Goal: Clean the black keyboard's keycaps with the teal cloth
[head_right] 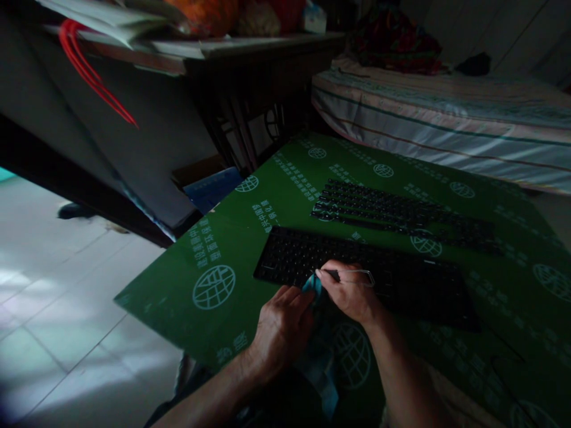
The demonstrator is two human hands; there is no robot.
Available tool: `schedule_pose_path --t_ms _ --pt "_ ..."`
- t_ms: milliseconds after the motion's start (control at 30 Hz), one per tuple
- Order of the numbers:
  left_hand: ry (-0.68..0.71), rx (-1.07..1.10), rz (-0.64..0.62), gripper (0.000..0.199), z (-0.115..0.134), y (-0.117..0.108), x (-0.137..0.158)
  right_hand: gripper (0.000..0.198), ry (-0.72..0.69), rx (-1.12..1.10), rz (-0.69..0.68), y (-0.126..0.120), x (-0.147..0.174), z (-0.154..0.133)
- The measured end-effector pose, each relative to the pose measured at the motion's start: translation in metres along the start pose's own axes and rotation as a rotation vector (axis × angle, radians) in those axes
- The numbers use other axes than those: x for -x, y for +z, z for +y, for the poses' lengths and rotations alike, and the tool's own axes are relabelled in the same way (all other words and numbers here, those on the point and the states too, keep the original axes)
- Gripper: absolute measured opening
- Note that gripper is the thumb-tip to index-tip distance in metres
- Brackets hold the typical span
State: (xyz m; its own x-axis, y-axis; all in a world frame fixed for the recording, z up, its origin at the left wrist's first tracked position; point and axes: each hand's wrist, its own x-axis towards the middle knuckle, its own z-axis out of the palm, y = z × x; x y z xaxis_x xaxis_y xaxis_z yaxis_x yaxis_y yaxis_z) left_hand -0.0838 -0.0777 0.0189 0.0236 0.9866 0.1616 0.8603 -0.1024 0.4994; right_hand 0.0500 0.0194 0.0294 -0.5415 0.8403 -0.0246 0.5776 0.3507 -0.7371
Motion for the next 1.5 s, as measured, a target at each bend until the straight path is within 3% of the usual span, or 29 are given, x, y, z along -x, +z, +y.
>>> schedule_pose_path --t_ms 200,400,500,900,1333,1500 --pt "-0.028 -0.001 0.018 0.017 -0.006 -0.009 0.005 0.028 -0.045 0.018 -0.017 0.006 -0.001 -0.004" --pt "-0.039 -0.016 0.046 0.016 -0.008 -0.013 -0.002 0.029 -0.053 0.046 0.089 0.016 -0.004 -0.004" --pt "-0.038 -0.040 0.041 0.016 -0.007 -0.013 -0.007 0.029 -0.049 0.043 0.069 0.017 -0.006 -0.002" --pt "0.011 -0.039 0.006 0.010 -0.001 0.001 -0.001 0.029 -0.050 0.031 -0.002 0.003 -0.004 -0.003" --pt "0.028 -0.051 0.008 0.009 0.003 0.007 -0.015 0.029 0.001 0.000 0.106 0.004 -0.006 0.002" --pt "0.018 -0.062 0.022 0.010 0.001 0.004 -0.016 0.030 -0.016 -0.020 0.062 0.003 -0.010 -0.001"
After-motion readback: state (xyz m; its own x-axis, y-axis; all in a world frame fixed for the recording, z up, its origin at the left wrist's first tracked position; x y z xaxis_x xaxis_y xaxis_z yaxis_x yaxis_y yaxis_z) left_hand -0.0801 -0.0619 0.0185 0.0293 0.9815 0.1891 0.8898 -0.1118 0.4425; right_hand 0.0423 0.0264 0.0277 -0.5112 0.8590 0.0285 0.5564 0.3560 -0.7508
